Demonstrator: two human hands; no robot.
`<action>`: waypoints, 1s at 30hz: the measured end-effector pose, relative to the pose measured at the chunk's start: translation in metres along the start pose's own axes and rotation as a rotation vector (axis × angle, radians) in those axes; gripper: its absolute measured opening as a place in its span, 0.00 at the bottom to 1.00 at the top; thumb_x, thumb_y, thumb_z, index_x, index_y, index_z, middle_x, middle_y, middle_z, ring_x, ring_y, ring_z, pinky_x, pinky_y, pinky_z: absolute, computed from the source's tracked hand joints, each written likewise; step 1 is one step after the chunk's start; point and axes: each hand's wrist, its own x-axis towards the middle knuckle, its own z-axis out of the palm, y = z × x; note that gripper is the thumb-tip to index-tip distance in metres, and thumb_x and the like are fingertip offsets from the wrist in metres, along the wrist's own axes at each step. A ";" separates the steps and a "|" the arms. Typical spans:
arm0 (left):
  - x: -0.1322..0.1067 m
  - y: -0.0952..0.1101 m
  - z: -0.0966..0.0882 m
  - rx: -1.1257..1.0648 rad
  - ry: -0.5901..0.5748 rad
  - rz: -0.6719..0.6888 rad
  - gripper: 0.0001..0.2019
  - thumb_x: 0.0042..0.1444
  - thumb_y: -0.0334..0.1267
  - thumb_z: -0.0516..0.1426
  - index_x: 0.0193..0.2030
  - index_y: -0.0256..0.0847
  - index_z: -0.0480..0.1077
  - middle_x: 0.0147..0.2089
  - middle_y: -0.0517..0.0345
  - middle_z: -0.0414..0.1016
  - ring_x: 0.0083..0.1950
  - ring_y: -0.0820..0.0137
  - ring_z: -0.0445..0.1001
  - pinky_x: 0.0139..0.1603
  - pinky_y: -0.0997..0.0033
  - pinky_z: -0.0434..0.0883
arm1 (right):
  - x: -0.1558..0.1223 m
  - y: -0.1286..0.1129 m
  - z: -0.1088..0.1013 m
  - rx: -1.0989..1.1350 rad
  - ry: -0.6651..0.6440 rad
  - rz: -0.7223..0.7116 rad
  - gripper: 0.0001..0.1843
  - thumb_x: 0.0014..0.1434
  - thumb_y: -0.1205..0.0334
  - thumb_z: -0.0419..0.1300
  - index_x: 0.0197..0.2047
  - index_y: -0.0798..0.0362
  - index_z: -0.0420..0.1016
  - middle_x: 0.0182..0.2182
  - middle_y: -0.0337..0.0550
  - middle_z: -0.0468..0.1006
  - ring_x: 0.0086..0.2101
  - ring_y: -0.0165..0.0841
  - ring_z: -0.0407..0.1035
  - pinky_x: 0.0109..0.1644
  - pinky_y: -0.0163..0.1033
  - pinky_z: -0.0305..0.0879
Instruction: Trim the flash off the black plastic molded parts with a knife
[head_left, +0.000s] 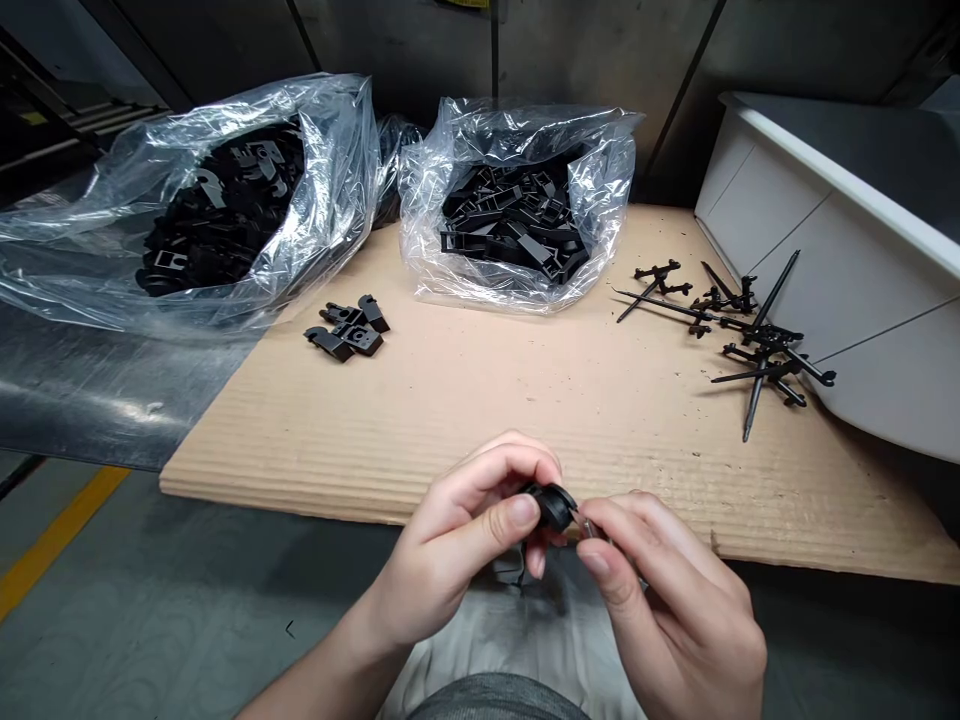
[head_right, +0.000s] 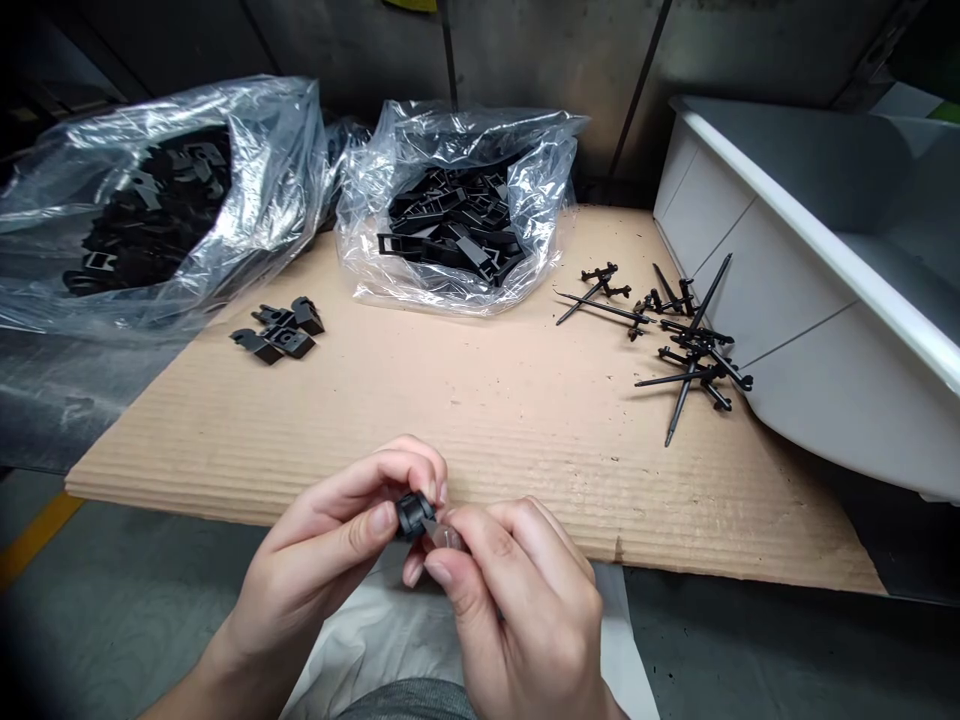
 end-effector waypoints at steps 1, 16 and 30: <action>0.000 0.000 0.000 0.002 0.000 0.004 0.06 0.58 0.36 0.54 0.38 0.38 0.70 0.36 0.58 0.62 0.29 0.77 0.66 0.27 0.80 0.68 | 0.000 0.000 0.000 -0.003 -0.001 0.000 0.12 0.54 0.76 0.56 0.42 0.56 0.70 0.29 0.40 0.74 0.30 0.25 0.69 0.35 0.27 0.66; 0.001 0.001 0.000 0.077 0.006 0.017 0.05 0.58 0.35 0.54 0.38 0.38 0.70 0.38 0.56 0.62 0.30 0.75 0.65 0.28 0.78 0.67 | 0.000 -0.001 0.000 0.012 -0.002 0.033 0.12 0.54 0.76 0.56 0.42 0.55 0.70 0.29 0.40 0.74 0.30 0.26 0.69 0.34 0.28 0.66; 0.001 0.001 0.000 0.096 0.006 0.016 0.05 0.58 0.35 0.54 0.38 0.39 0.70 0.38 0.56 0.62 0.29 0.75 0.66 0.28 0.77 0.67 | -0.001 -0.001 0.001 -0.013 0.029 0.033 0.11 0.54 0.76 0.56 0.40 0.55 0.70 0.28 0.40 0.74 0.29 0.27 0.70 0.32 0.29 0.66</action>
